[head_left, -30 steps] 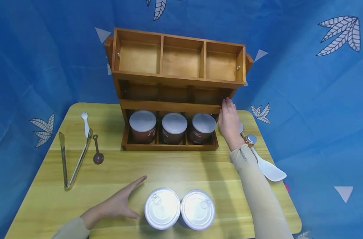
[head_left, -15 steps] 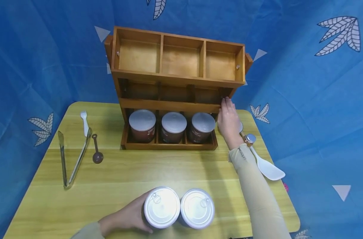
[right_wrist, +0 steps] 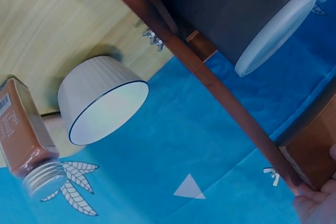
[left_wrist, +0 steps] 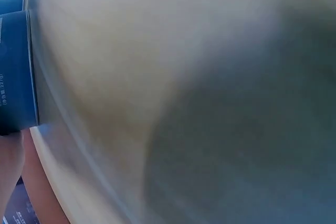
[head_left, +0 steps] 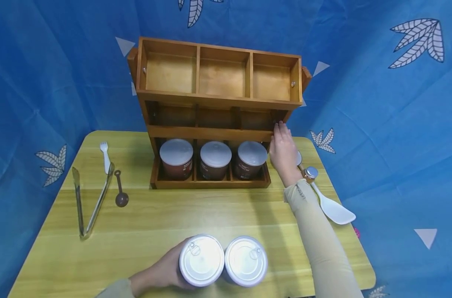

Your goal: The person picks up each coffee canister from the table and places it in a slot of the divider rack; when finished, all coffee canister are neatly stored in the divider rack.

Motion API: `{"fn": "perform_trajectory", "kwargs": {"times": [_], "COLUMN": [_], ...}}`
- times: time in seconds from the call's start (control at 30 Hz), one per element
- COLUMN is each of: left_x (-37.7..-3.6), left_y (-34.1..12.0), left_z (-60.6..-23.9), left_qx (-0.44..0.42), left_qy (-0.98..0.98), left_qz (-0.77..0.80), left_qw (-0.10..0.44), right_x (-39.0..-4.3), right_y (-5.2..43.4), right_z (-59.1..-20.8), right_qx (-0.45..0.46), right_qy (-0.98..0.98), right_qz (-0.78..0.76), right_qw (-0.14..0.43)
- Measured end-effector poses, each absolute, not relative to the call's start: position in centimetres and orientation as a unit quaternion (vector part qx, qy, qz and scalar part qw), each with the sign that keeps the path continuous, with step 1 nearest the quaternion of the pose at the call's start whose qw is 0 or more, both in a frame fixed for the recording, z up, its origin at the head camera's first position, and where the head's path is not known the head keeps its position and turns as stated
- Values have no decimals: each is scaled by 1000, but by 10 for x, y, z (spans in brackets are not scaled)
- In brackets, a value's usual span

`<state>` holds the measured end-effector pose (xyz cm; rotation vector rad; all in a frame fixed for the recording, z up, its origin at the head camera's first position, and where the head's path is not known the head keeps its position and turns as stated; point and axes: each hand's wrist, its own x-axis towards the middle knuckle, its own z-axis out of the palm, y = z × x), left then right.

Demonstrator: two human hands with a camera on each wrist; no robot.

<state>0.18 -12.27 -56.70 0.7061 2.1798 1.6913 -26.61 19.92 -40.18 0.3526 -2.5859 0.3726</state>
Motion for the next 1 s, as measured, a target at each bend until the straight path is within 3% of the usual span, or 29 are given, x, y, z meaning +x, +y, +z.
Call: {"fn": "perform_trajectory", "kwargs": {"times": [0.43, 0.8, 1.0], "left_x": [-15, -43, -63], "left_y": [-145, -161, -170], "left_z": [-531, -469, -424], "left_qx": [161, 152, 197], "left_qy": [778, 788, 778], "left_qz": [597, 596, 591], "left_qw": [110, 17, -75], "right_x": [-267, -266, -267], "right_y": [200, 200, 201], "right_z": [-403, -404, -404], "right_qx": [135, 130, 132], "right_qy": [-947, -949, -947], "right_qz": [135, 137, 131], "right_qw": [258, 254, 260]}}
